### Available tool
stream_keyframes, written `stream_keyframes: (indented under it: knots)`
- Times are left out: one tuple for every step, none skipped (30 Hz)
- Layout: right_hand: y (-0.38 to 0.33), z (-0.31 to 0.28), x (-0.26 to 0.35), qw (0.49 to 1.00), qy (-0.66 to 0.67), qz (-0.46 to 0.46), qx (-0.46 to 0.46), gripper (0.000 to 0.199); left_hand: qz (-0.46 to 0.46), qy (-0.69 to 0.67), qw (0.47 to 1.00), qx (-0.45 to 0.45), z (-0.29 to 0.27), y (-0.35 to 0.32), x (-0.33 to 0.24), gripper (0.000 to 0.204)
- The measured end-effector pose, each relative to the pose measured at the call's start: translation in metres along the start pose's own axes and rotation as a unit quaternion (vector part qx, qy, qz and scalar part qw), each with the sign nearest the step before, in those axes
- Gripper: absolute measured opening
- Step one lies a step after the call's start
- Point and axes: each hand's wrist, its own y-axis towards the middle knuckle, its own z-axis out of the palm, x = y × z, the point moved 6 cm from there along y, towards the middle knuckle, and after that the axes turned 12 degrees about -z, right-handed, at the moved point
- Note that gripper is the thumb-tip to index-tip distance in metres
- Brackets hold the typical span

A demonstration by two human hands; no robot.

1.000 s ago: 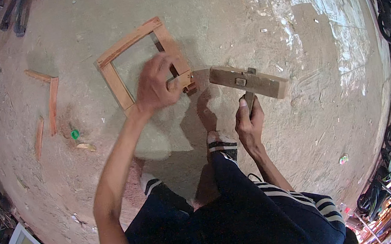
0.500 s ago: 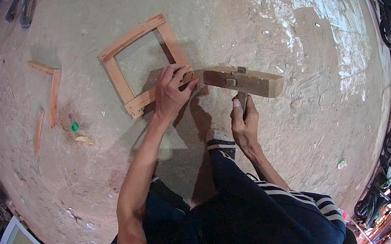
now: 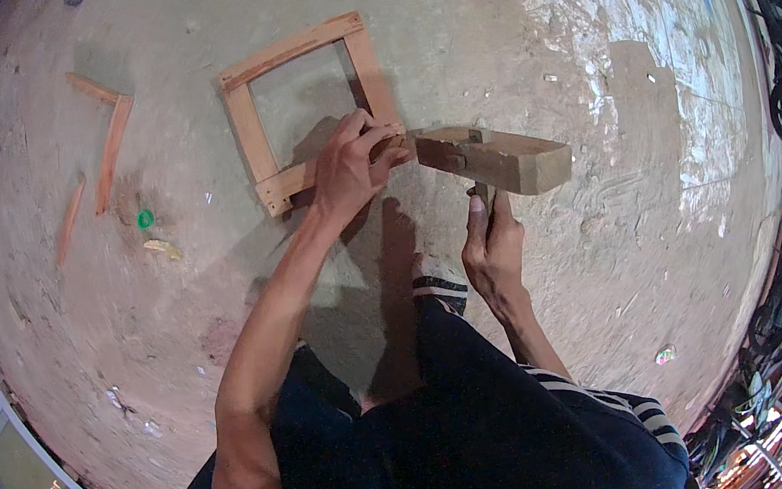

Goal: The person assembles a wooden frame by positioning wooden slats and hammering nails into the joints with a wooden mallet.

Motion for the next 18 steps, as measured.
stream_keyframes:
  knots:
    - [0.001, 0.002, -0.001, 1.000, -0.004, 0.015, 0.018, 0.018, -0.005, 0.001, 1.000, -0.015, -0.001, -0.001, 0.000, 0.035]
    - [0.004, 0.003, 0.001, 1.000, -0.014, -0.005, 0.016, 0.018, -0.010, 0.004, 0.999, -0.030, -0.002, -0.001, -0.001, 0.035]
    - [0.007, 0.003, 0.003, 0.999, -0.023, -0.021, 0.008, 0.017, -0.021, 0.011, 0.999, -0.034, -0.002, -0.002, 0.000, 0.034]
    - [0.009, 0.004, 0.004, 0.999, -0.032, -0.030, 0.004, 0.016, -0.033, 0.019, 0.999, -0.037, -0.002, -0.003, 0.001, 0.034]
    - [0.012, 0.005, 0.007, 0.998, -0.027, -0.051, -0.003, 0.017, -0.044, 0.027, 0.998, -0.039, -0.003, -0.004, 0.002, 0.033]
    - [0.014, 0.006, 0.008, 0.998, -0.022, -0.065, -0.007, 0.017, -0.054, 0.020, 0.998, -0.034, -0.003, -0.004, 0.003, 0.033]
    - [0.015, 0.006, 0.010, 0.997, -0.018, -0.079, -0.011, 0.017, -0.063, 0.013, 0.997, -0.029, -0.002, -0.004, 0.005, 0.032]
    - [0.015, 0.007, 0.009, 0.997, -0.031, -0.069, -0.004, 0.018, -0.071, 0.007, 0.997, -0.026, -0.002, -0.004, 0.007, 0.032]
    - [0.015, 0.008, 0.008, 0.997, -0.044, -0.059, 0.002, 0.018, -0.091, -0.005, 0.996, -0.011, 0.000, -0.004, 0.010, 0.031]
    - [0.015, 0.009, 0.007, 0.997, -0.057, -0.050, 0.007, 0.018, -0.110, -0.016, 0.994, 0.002, 0.001, -0.003, 0.012, 0.031]
    - [0.015, 0.009, 0.008, 0.997, -0.056, -0.053, 0.009, 0.019, -0.128, -0.027, 0.991, 0.015, 0.002, -0.003, 0.015, 0.031]
    - [0.015, 0.010, 0.009, 0.997, -0.055, -0.057, 0.010, 0.019, -0.122, -0.012, 0.992, 0.011, 0.001, -0.002, 0.014, 0.030]
    - [0.016, 0.010, 0.010, 0.996, -0.053, -0.066, 0.005, 0.019, -0.116, 0.003, 0.993, 0.007, 0.000, -0.002, 0.013, 0.030]
    - [0.016, 0.013, 0.009, 0.996, -0.061, -0.057, 0.019, 0.019, -0.110, 0.018, 0.994, 0.007, -0.001, -0.002, 0.012, 0.030]
    - [0.018, 0.016, 0.009, 0.996, -0.067, -0.055, 0.026, 0.018, -0.095, 0.024, 0.995, -0.001, -0.004, -0.001, 0.010, 0.031]
    - [0.020, 0.019, 0.008, 0.995, -0.075, -0.052, 0.032, 0.018, -0.082, 0.028, 0.996, -0.005, -0.007, -0.001, 0.008, 0.032]
    - [0.021, 0.019, 0.007, 0.997, -0.064, -0.039, 0.024, 0.017, -0.084, 0.041, 0.996, 0.006, -0.008, -0.002, 0.007, 0.032]
    - [0.021, 0.019, 0.005, 0.998, -0.053, -0.028, 0.017, 0.017, -0.082, 0.058, 0.995, -0.001, -0.011, -0.002, 0.007, 0.034]
